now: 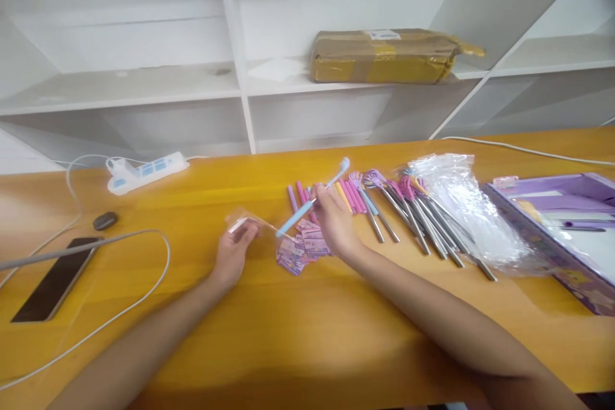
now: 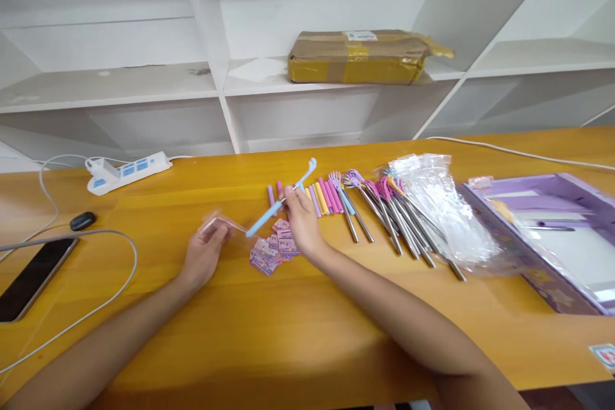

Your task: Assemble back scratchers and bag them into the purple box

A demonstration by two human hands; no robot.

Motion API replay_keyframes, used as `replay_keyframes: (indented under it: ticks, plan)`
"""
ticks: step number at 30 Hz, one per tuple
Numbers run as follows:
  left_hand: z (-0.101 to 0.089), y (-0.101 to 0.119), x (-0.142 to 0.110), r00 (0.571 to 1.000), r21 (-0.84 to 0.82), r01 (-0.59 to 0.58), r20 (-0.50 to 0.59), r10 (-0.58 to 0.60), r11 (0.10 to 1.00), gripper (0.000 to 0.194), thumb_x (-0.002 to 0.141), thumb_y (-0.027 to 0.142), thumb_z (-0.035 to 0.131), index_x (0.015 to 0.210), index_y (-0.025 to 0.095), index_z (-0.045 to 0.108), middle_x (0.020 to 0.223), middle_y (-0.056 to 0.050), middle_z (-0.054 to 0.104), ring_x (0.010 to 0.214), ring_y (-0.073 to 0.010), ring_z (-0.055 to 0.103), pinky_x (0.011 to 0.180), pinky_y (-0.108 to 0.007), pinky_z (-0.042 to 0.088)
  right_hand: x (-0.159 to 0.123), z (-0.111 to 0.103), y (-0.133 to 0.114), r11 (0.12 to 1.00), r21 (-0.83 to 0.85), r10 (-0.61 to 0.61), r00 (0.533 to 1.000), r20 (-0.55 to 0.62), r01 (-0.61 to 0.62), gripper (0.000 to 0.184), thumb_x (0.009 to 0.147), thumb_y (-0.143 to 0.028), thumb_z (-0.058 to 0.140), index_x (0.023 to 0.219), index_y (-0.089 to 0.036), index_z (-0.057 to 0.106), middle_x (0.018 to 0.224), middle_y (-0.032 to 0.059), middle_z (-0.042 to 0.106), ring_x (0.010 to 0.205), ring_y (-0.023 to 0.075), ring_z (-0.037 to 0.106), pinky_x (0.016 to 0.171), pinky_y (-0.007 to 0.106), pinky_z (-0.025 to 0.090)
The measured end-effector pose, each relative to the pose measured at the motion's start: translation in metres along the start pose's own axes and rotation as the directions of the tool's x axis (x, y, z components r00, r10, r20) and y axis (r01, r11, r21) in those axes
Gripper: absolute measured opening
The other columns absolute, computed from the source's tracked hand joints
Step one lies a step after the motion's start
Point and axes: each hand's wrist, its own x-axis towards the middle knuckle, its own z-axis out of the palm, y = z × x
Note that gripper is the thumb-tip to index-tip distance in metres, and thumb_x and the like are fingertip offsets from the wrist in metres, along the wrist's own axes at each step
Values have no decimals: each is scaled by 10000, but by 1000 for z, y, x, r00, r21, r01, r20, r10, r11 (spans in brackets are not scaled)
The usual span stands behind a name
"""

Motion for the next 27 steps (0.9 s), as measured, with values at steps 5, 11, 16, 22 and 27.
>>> replay_keyframes:
  ticks: [5, 11, 16, 22, 27]
  plan:
    - [-11, 1, 26, 958, -291, -36, -284, -50, 956, 388, 739, 469, 956, 836, 175, 722, 838, 3, 683, 804, -132, 638, 780, -258, 532, 7, -23, -34, 928, -353, 53, 896, 441, 119, 619, 1056, -746, 377, 751, -210, 439, 688, 6, 487, 637, 145, 435, 627, 284, 373]
    - [-15, 5, 30, 948, -365, -7, -298, -110, 931, 400, 720, 433, 973, 845, 169, 699, 839, 11, 688, 800, -123, 650, 752, -253, 526, -9, -28, -51, 532, -655, 260, 633, 729, 536, 495, 1152, -406, 369, 746, -173, 531, 782, 49, 611, 667, 147, 497, 663, 296, 309]
    - [-15, 5, 29, 967, -356, 15, -233, -104, 934, 384, 748, 433, 961, 826, 162, 701, 800, 17, 675, 736, -109, 621, 710, -243, 515, -11, -19, -40, 309, -728, 228, 696, 681, 612, 415, 1153, -359, 400, 894, -153, 649, 932, 85, 670, 727, 160, 567, 647, 304, 291]
    - [-16, 4, 30, 963, -386, 44, -231, -143, 922, 368, 731, 406, 977, 833, 162, 721, 823, 4, 695, 740, -107, 633, 696, -229, 523, -7, -13, -36, 166, -764, 180, 743, 645, 623, 391, 1152, -389, 426, 976, -154, 685, 1022, 86, 662, 698, 135, 548, 610, 319, 181]
    - [-17, 4, 31, 962, -396, 55, -224, -154, 917, 380, 729, 418, 980, 851, 157, 732, 834, -4, 710, 722, -101, 633, 681, -222, 516, -5, -16, -38, 132, -725, 135, 713, 688, 676, 367, 1146, -383, 459, 994, -151, 701, 1013, 82, 649, 722, 133, 561, 618, 325, 170]
